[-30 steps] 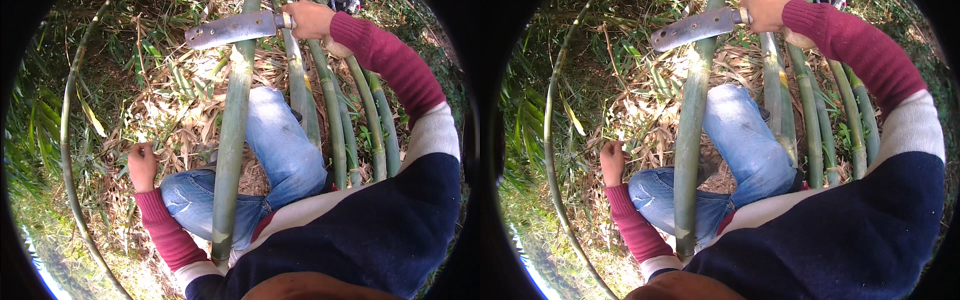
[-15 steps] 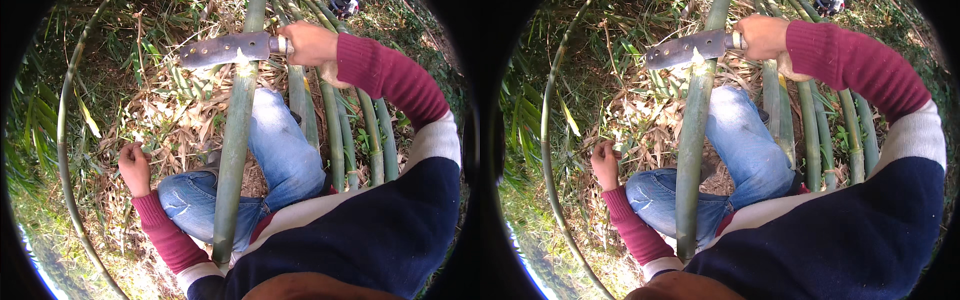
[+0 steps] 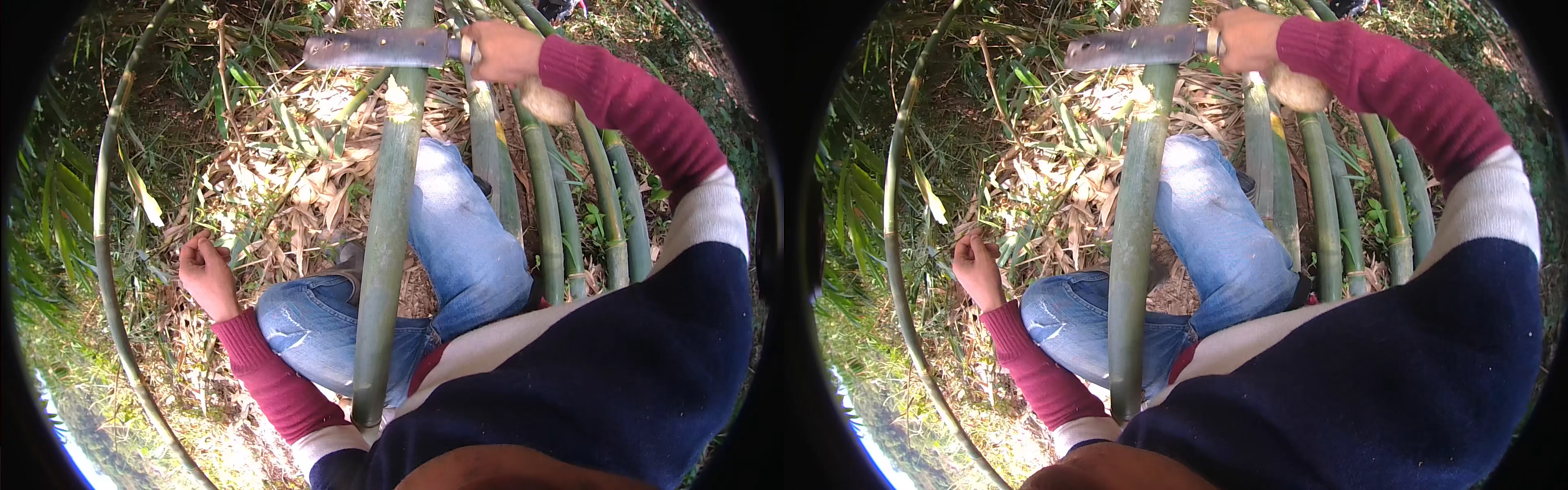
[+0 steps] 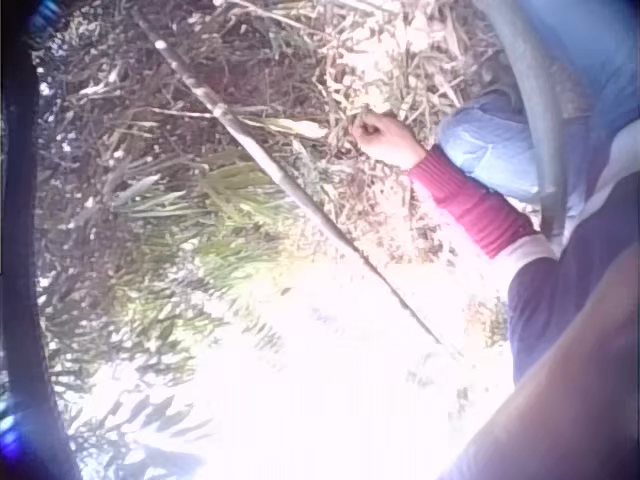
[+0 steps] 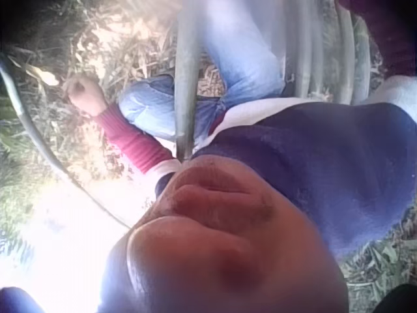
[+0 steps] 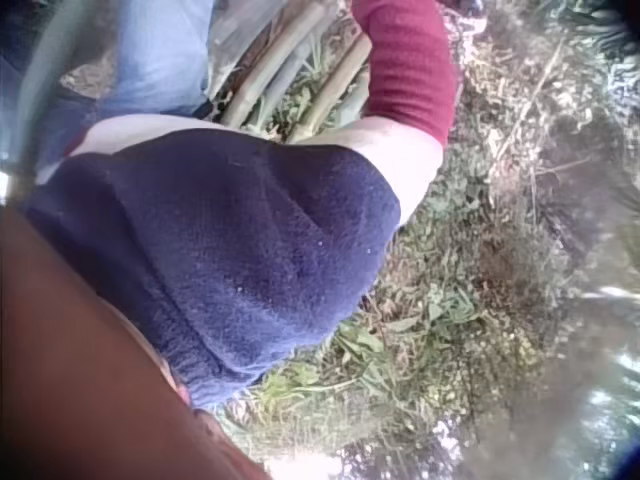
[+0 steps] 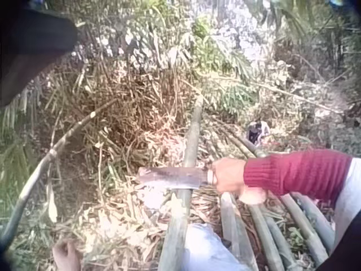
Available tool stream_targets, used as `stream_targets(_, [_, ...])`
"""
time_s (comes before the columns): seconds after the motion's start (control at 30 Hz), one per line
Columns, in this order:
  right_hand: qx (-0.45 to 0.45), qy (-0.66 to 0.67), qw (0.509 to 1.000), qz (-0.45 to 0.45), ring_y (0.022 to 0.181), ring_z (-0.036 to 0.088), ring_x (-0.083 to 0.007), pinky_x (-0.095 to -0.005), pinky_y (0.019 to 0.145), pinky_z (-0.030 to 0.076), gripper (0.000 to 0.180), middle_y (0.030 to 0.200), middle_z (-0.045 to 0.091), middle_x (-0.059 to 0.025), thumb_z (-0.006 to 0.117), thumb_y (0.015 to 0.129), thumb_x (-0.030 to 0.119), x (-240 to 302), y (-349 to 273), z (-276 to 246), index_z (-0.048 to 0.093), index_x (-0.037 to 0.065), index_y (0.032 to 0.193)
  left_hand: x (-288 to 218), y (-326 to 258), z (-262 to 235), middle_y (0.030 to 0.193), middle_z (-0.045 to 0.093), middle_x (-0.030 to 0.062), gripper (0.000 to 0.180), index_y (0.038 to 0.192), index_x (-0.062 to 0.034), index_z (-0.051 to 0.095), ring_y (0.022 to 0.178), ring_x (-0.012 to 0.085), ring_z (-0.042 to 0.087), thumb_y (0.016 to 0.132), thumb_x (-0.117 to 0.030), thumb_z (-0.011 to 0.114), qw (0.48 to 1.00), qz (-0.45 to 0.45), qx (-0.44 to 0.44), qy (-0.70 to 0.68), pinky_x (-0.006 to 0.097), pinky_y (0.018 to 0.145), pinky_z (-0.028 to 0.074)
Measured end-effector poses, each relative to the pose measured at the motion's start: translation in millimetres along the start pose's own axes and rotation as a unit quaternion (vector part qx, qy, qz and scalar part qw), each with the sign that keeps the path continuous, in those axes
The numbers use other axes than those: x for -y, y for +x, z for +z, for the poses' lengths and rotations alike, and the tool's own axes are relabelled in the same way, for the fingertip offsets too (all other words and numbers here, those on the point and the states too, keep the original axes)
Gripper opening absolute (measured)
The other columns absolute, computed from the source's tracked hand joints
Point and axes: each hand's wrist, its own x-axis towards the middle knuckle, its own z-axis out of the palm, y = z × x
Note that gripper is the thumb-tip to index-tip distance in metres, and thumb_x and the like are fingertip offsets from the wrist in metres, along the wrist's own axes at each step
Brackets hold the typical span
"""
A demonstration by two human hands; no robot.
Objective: The person sits on the ground in a bamboo grove and uses a large machete to cut a long bamboo stalk into shorter segments. They hold the stalk between their legs and repeatedly strike it with the blade to sever it.
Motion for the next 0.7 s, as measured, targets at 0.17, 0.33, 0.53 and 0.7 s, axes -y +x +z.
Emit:
stream_targets(0.17, [0.056, 0.041, 0.99, 0.121, 0.073, 0.076, -0.0346, -0.0429, 0.071, 0.062, 0.066, 0.078, 0.073, -0.0246, 0.073, 0.073, 0.016, 12.2, 1.4, -26.5, 0.061, -0.01, 0.133, 8.2, 12.7, -3.6, 0.07, 0.069, 0.0043, 0.023, 0.109, 0.0007, 0.072, 0.06, 0.0074, 0.06, 0.104, -0.014, 0.055, 0.999, 0.013, -0.024, -0.038, 0.023, 0.056, 0.046])
stream_targets(0.33, [0.009, -0.044, 0.998, -0.032, 0.107, 0.07, -0.0416, -0.0449, 0.098, 0.056, 0.071, 0.104, 0.072, -0.032, 0.074, 0.073, 0.016, 44.5, -36.9, -7.6, 0.059, -0.007, 0.138, 6.0, 6.3, -4.0, 0.072, 0.069, 0.0046, 0.022, 0.111, 0.0014, 0.072, 0.062, 0.0077, 0.061, 0.104, -0.012, 0.055, 0.998, 0.034, -0.043, -0.01, 0.023, 0.056, 0.047])
stream_targets(0.53, [-0.054, 0.342, 0.923, 0.169, 0.062, 0.07, -0.0233, -0.0381, 0.06, 0.06, 0.034, 0.073, 0.067, -0.0118, 0.073, 0.081, 0.014, -6.8, -18.3, 15.5, 0.064, -0.001, 0.11, -5.5, 6.1, 1.1, 0.091, 0.072, 0.0071, 0.02, 0.119, 0.0007, 0.068, 0.077, 0.01, 0.065, 0.102, -0.008, 0.061, 0.988, 0.134, -0.068, -0.037, 0.025, 0.07, 0.052])
stream_targets(0.7, [-0.197, 0.697, 0.607, 0.328, 0.059, 0.06, -0.0166, -0.0339, 0.054, 0.058, 0.024, 0.08, 0.06, -0.0069, 0.071, 0.088, 0.009, -49.2, -62.6, 120.4, 0.058, -0.001, 0.106, -78.2, -12.6, 30.2, 0.111, 0.069, 0.0068, 0.04, 0.137, -0.0023, 0.06, 0.101, 0.0141, 0.064, 0.1, -0.012, 0.069, 0.957, 0.249, 0.148, -0.002, 0.03, 0.092, 0.051])
